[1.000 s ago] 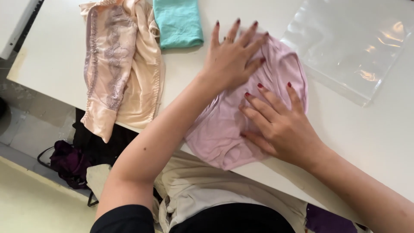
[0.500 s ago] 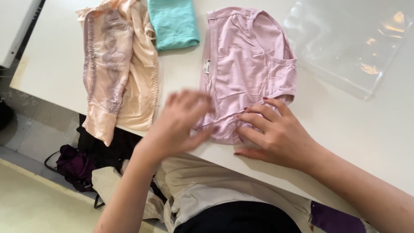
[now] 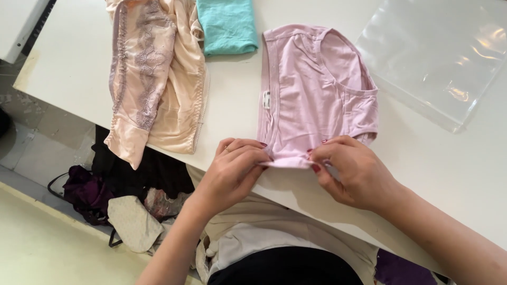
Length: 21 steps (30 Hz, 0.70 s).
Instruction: Folding multiple pairs of underwear and preparing a plastic bag for packing on a white table.
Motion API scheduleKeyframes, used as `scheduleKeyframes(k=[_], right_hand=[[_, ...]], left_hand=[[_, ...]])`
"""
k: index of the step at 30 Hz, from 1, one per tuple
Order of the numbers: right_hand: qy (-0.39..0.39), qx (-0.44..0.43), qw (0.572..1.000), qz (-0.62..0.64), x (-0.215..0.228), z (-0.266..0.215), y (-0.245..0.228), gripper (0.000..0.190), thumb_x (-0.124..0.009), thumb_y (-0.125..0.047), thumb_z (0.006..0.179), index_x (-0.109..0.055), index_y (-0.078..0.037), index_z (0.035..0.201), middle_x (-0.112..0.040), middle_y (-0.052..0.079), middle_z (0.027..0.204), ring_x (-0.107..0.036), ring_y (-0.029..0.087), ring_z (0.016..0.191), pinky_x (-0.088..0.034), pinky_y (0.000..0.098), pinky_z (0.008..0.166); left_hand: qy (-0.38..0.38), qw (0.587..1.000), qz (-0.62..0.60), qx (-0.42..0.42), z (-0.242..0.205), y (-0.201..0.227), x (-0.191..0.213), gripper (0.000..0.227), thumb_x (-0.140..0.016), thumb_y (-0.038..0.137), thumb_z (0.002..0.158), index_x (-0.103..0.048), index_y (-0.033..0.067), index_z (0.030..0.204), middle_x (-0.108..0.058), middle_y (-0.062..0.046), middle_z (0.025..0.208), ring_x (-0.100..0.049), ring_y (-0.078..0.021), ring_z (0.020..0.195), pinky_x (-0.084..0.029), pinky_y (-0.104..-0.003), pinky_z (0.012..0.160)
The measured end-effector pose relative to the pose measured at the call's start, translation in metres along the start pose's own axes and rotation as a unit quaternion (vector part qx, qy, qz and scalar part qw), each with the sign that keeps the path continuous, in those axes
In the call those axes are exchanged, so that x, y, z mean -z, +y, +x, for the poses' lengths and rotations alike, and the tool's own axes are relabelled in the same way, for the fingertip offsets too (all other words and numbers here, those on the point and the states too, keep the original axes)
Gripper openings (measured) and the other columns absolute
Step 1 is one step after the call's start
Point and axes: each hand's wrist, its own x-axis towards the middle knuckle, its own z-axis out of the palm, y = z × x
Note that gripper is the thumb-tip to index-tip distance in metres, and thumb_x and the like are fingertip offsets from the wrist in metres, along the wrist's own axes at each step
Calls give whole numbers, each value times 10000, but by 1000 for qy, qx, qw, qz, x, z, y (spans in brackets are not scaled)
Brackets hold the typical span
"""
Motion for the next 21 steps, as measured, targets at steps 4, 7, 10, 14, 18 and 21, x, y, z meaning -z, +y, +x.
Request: scheduleKeyframes(k=[4, 7, 10, 14, 18, 21], right_hand=[[33, -99, 995, -2, 4, 7, -7, 251, -676, -118, 935, -608, -38, 1163, -758, 44, 831, -759, 257, 734, -598, 381, 746], [59, -154, 986, 15, 1, 7, -4, 336, -683, -163, 961, -565, -55, 1257, -762, 49, 849, -752, 239, 671, -583, 356, 653], [85, -160, 983, -4, 4, 7, -1, 360, -670, -130, 992, -532, -55, 1316, -746, 47, 881, -735, 209, 628, -565, 318, 625], [97, -149, 984, 16, 6, 12, 1, 396, -674, -51, 983, -496, -26, 1337, -735, 93, 890, -695, 230, 531, -555, 319, 545], [109, -96, 987, -60, 4, 12, 10, 450, -733, -56, 946, -522, -12, 1342, -702, 101, 1018, -702, 262, 732, -536, 358, 658], [107, -16, 982, -152, -3, 5, 18, 472, -761, -85, 890, -594, -36, 1329, -664, 114, 1167, -664, 326, 1021, -502, 434, 850]], left_hand=[[77, 991, -78, 76, 4, 2, -13, 134, -685, 40, 943, -728, 130, 1032, -747, 13, 881, -748, -195, 892, -548, -335, 904], [97, 986, -84, 102, 15, 11, -19, 154, -672, 36, 952, -705, 102, 1088, -764, -33, 925, -765, -245, 884, -610, -346, 804], [102, 984, -89, 113, 23, 21, -23, 139, -679, 54, 961, -689, 65, 1100, -763, -82, 929, -776, -261, 865, -639, -347, 768], [97, 986, -74, 116, 24, 24, -21, 190, -709, 54, 941, -672, 57, 1127, -760, -100, 929, -779, -273, 862, -652, -362, 751], [113, 988, -24, 101, 24, 19, -24, 258, -729, 82, 930, -655, 56, 1176, -718, -100, 870, -732, -252, 751, -640, -353, 678], [114, 990, 7, 88, 30, 18, -24, 318, -736, 88, 913, -643, 55, 1215, -698, -117, 921, -726, -286, 791, -638, -391, 699]])
